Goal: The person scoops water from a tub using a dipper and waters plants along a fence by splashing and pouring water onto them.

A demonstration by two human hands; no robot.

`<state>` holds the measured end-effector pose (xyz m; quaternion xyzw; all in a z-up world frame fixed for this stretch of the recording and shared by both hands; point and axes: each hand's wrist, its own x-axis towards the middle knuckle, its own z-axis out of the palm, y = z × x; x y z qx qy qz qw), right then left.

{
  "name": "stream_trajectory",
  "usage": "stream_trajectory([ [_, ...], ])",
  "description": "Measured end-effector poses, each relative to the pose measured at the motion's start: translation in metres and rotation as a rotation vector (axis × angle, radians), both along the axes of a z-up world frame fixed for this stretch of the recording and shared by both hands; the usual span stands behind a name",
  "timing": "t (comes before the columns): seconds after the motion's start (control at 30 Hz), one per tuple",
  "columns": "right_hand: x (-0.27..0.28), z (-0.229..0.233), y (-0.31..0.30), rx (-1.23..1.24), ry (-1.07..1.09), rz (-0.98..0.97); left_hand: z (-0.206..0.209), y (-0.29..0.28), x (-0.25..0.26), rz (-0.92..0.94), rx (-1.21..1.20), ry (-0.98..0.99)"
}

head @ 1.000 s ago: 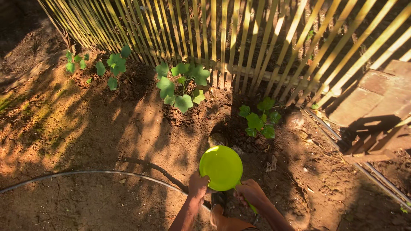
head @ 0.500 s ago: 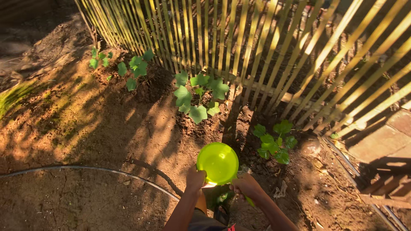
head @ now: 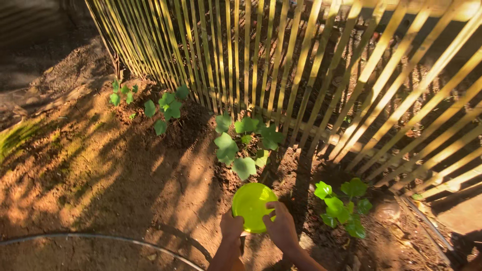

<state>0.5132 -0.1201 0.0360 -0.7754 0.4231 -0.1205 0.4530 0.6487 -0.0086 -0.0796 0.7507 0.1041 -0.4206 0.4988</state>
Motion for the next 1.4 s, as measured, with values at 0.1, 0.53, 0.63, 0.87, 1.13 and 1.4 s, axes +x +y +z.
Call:
stream_trajectory([
  [0.1,0.070,-0.021,-0.014,0.424,0.123,-0.082,0.010,-0.019,0.039,-0.172,0.031,-0.274],
  [0.53,0.224,-0.186,-0.114,1.675,-0.452,-0.788,0.039,-0.083,0.164,-0.093,0.031,0.063],
  [0.63,0.256,-0.172,-0.160,1.619,-0.855,-0.410,0.034,-0.090,0.180,-0.055,0.004,0.075],
  [0.87,0.325,-0.054,-0.243,1.562,-0.666,-0.948,0.045,-0.100,0.197,-0.020,-0.011,0.102],
  [1.13,0.334,-0.039,-0.235,0.801,-0.184,-0.358,0.057,-0.108,0.207,0.013,-0.024,0.138],
  [1.4,0.319,-0.133,-0.171,1.208,0.179,-0.492,0.011,-0.116,0.213,-0.052,0.090,-0.028],
])
